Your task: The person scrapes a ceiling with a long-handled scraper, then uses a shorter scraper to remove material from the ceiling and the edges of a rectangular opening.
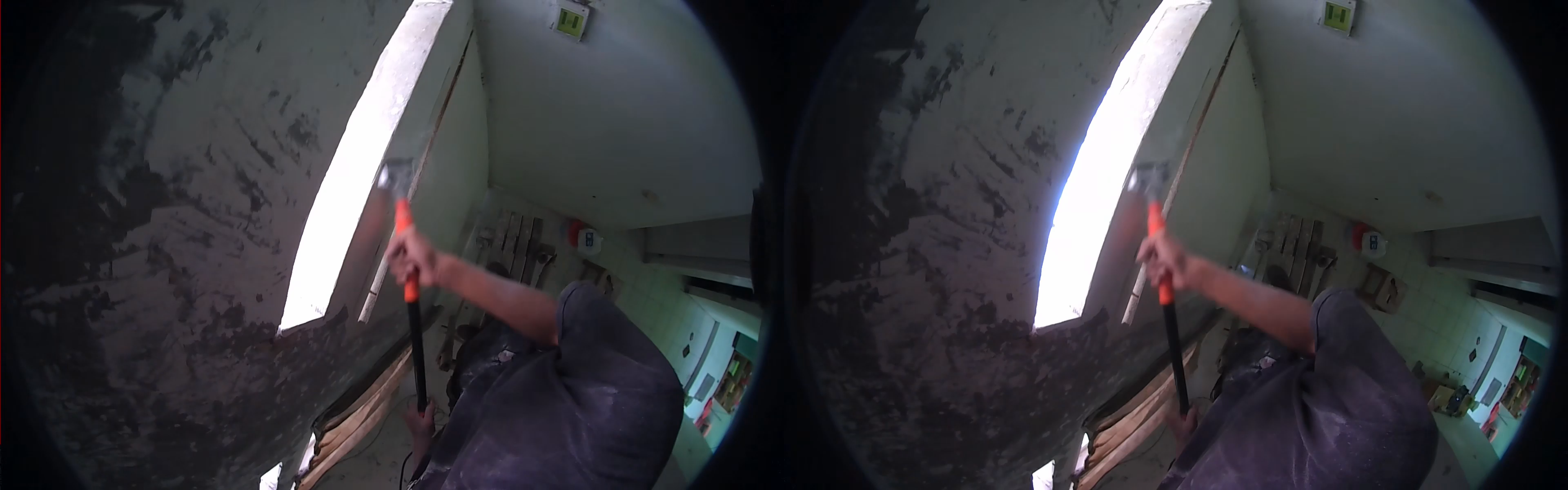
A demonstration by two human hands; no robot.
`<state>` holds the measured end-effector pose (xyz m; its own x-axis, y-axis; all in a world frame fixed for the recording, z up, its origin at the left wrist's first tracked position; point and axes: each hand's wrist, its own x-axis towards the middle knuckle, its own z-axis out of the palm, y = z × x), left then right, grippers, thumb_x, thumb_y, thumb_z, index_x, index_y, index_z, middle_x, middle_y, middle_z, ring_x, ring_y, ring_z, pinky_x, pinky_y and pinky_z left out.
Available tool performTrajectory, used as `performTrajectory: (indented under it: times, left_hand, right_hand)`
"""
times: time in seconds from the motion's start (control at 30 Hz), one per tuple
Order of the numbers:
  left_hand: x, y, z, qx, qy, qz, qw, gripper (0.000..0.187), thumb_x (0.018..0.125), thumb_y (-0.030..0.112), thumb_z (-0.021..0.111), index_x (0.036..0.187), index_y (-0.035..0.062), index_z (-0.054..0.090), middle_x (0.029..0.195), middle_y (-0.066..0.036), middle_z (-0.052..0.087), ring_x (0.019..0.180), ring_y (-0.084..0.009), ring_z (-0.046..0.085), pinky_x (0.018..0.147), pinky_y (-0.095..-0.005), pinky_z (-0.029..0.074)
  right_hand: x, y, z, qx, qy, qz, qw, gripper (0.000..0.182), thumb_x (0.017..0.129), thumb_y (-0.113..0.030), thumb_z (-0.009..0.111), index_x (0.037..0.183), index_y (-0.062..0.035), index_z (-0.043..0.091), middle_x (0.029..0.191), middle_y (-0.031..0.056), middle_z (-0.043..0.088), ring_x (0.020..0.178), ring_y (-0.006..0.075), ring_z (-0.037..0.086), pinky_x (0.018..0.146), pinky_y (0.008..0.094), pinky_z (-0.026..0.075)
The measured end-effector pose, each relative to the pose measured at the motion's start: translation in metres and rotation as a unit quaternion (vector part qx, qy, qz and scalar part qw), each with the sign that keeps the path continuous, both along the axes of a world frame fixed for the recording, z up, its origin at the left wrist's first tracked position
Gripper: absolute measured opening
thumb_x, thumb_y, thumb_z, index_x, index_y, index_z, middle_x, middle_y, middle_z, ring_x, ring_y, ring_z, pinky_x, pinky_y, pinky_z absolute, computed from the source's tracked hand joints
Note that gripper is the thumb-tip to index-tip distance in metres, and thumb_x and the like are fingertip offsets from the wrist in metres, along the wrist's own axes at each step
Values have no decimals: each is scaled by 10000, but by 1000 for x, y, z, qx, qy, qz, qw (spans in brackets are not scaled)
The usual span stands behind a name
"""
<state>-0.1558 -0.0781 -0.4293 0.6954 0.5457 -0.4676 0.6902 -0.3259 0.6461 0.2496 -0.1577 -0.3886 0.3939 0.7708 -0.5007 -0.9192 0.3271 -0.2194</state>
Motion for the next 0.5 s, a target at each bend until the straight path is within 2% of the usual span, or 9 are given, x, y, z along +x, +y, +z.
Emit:
performTrajectory:
  times: [0.03,0.1,0.17,0.2,0.23,0.3,0.37,0.4,0.5]
  left_hand:
    - [-32,4,-17,1,0,-7,1000,313,833,308,680,764,7,629,517,-31,527,493,-86,495,461,-304,377]
    - [-74,21,-41,86,108,-75,988,325,836,315,679,749,9,610,523,-21,513,490,-88,480,460,-307,360]
    - [-13,6,-1,62,41,-75,994,339,844,324,669,742,9,600,518,-15,493,482,-90,459,456,-311,347]
    - [30,-4,17,34,-26,-68,997,352,852,334,659,735,9,590,514,-9,474,474,-93,439,451,-314,335]
    - [71,-4,22,14,1,-70,997,364,861,342,646,724,11,583,513,-8,462,474,-94,424,451,-314,330]
    - [101,-6,31,-8,31,-70,997,377,869,349,633,712,12,575,512,-8,450,474,-96,409,451,-313,325]
    - [120,-10,33,-40,-24,-89,995,372,883,358,611,755,9,596,514,-6,441,482,-95,405,454,-318,329]
    - [87,1,1,-34,54,-97,993,353,884,355,611,822,7,610,522,-13,445,501,-93,418,467,-318,336]
    - [-3,17,-49,-41,68,-165,983,349,904,354,587,838,12,600,533,-12,452,503,-93,423,467,-315,336]
  right_hand:
    - [-15,5,1,1,0,-7,1000,301,745,-105,522,539,-195,322,416,-75,278,331,68,304,394,263,310]
    - [-30,12,3,57,-9,49,997,321,743,-103,528,525,-194,311,403,-66,293,313,79,324,385,273,335]
    - [2,-2,5,-12,-21,17,1000,355,741,-100,526,501,-197,283,399,-60,305,303,88,321,374,278,335]
    - [35,-17,-5,38,-10,9,999,368,741,-103,525,492,-199,271,398,-60,302,305,86,312,372,281,332]
    - [73,-33,-15,87,2,1,996,382,740,-105,524,483,-201,259,397,-61,298,308,85,302,369,283,330]
    - [119,-54,-4,58,-22,-47,997,391,743,-119,523,477,-205,250,396,-63,284,315,82,299,362,285,324]
    - [108,-51,-9,49,-27,-41,998,372,742,-114,522,489,-198,263,402,-65,284,323,79,302,370,280,323]
    - [97,-47,-14,43,-28,-35,998,353,742,-109,521,501,-190,275,408,-67,284,330,75,306,378,275,323]
    - [29,-31,-8,19,-22,9,1000,278,735,-83,512,554,-170,320,430,-70,296,350,70,301,418,285,330]
